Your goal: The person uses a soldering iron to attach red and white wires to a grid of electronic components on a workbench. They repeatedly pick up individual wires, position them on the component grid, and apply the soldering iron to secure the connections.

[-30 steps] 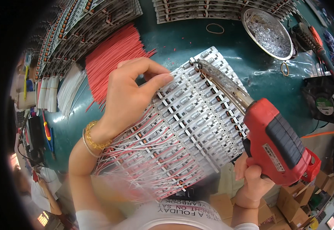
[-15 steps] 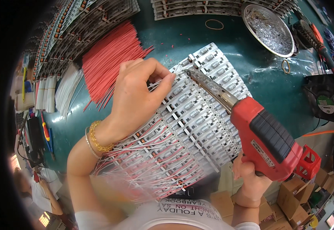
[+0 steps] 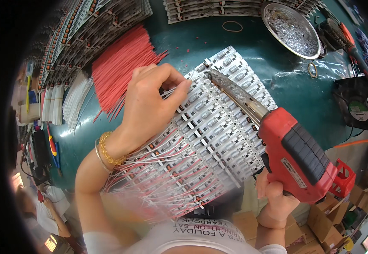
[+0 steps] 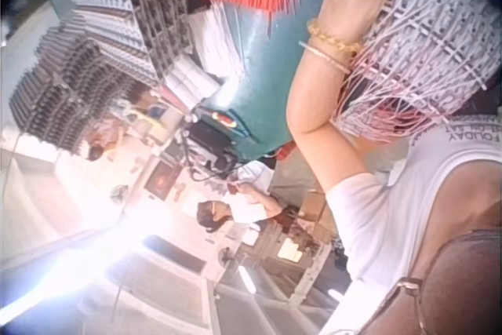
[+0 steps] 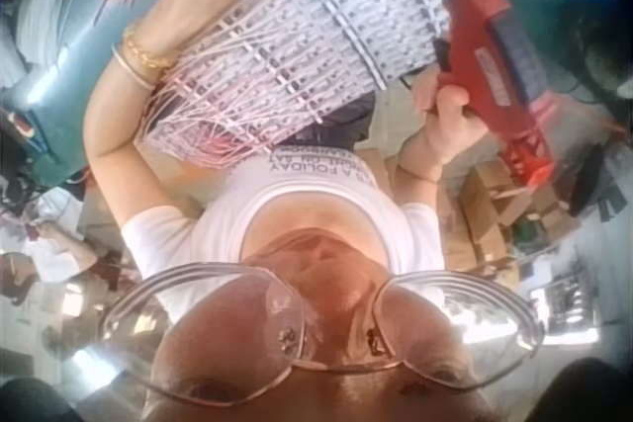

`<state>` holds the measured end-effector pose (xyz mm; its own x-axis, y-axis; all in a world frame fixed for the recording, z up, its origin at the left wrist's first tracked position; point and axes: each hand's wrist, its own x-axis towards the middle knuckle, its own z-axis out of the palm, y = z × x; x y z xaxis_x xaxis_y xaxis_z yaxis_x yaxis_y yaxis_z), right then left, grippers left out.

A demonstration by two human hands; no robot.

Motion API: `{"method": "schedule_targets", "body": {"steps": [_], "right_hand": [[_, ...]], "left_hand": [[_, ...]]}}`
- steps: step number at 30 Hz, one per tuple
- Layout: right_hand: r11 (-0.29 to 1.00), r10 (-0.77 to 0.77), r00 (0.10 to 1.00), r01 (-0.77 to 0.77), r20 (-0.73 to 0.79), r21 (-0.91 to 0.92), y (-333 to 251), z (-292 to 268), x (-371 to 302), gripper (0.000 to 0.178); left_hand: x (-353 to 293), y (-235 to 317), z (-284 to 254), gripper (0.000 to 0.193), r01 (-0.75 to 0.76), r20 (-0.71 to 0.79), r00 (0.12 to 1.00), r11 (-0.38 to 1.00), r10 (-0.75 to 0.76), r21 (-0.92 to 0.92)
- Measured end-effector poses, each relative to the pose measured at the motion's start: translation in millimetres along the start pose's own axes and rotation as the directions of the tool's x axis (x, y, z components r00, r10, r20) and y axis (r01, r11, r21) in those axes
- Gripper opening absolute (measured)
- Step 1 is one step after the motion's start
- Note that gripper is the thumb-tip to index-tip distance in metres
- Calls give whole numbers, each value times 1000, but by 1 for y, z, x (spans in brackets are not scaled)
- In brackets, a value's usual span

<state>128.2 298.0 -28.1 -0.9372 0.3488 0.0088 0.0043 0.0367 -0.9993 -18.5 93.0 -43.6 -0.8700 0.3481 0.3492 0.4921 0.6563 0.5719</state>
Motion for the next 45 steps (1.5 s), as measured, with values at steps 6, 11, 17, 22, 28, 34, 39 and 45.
{"method": "schedule_targets", "body": {"steps": [6,11,17,22,28,34,39,45], "right_hand": [[998,-22,1000,22,-8,66,-2,-3,-1,75],[1000,-5,1000,5,11,21,0,-8,-4,71],[998,53,998,-53,21,-17,4,-11,-6,64],[998,33,999,-35,-36,-51,5,-10,-10,63],[999,-23,999,22,33,26,1,-13,-8,70],[999,-39,998,37,57,33,1,-12,-10,76],[983,-36,997,24,62,183,11,-28,-19,71],[958,-44,993,10,112,285,13,-39,-25,66]], "left_hand": [[5,-2,-6,9,-72,-13,997,996,71,-58],[5,7,0,9,-35,56,998,999,35,-11],[6,9,0,10,-40,83,996,999,38,27],[7,10,3,9,-46,76,996,998,43,39],[10,11,3,11,-32,107,994,999,28,39],[6,7,3,11,-42,97,995,997,35,69],[-8,-6,-51,15,-155,-79,977,920,196,359],[-55,-106,-127,13,153,-162,986,506,-26,849]]}}
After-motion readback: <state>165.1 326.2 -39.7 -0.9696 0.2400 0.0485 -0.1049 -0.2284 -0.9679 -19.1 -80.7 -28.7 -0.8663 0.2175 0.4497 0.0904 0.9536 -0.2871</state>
